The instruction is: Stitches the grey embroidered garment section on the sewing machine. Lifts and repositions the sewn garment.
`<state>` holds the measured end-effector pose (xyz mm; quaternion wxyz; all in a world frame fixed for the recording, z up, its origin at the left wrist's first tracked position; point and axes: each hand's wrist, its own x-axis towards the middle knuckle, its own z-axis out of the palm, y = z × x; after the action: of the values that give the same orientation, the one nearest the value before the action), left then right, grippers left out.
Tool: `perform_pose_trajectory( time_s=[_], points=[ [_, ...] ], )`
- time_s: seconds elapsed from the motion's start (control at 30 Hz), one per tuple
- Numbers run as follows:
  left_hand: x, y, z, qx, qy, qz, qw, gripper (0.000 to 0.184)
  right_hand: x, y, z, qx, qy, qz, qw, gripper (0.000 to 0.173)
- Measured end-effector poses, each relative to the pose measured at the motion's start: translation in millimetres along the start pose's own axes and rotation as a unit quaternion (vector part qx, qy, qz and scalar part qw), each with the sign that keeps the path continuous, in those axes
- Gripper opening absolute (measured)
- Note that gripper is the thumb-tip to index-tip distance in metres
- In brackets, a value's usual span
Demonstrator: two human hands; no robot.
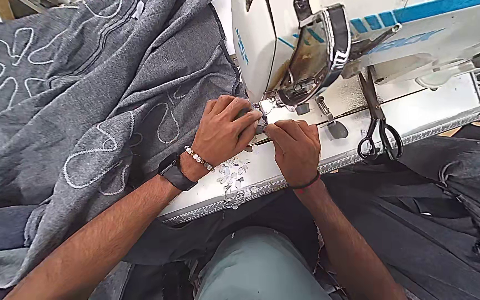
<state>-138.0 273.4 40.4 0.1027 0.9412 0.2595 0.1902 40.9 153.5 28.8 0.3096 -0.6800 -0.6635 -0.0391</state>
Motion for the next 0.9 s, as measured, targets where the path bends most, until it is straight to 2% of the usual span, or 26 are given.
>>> perform_pose_trajectory(
  time_s=[0.2,0.3,0.47,0.6,0.73,0.9],
  points=[
    [-1.6,-0.1,1.1,0.083,-0.012,0.000,0.996,0.039,1.1,1.6,1.9,0.011,-0.019,-0.007,1.000,0.023],
    [-1.8,-1.3,-0.7,0.078,-0.015,-0.004,0.997,0.040,4.4,2.7,-0.2,-0.012,-0.030,-0.027,0.999,0.026],
    [-4.2,-6.2,-4.4,0.039,-0.004,0.027,0.999,0.035,25.7,-1.8,-22.6,-0.077,-0.128,-0.105,0.983,0.027],
    [-3.1,-7.9,-5.5,0.044,-0.010,0.047,0.998,0.036,37.8,-0.7,-31.8,-0.100,-0.171,-0.166,0.966,0.024],
    [-2.6,-11.7,-4.5,0.049,0.004,0.050,0.998,0.034,40.4,-2.9,-29.5,-0.104,-0.168,-0.165,0.966,0.024],
    [1.4,-23.3,-4.4,0.065,0.035,0.082,0.994,0.028,38.1,0.6,-11.1,-0.099,-0.108,-0.112,0.983,0.029]
  ],
)
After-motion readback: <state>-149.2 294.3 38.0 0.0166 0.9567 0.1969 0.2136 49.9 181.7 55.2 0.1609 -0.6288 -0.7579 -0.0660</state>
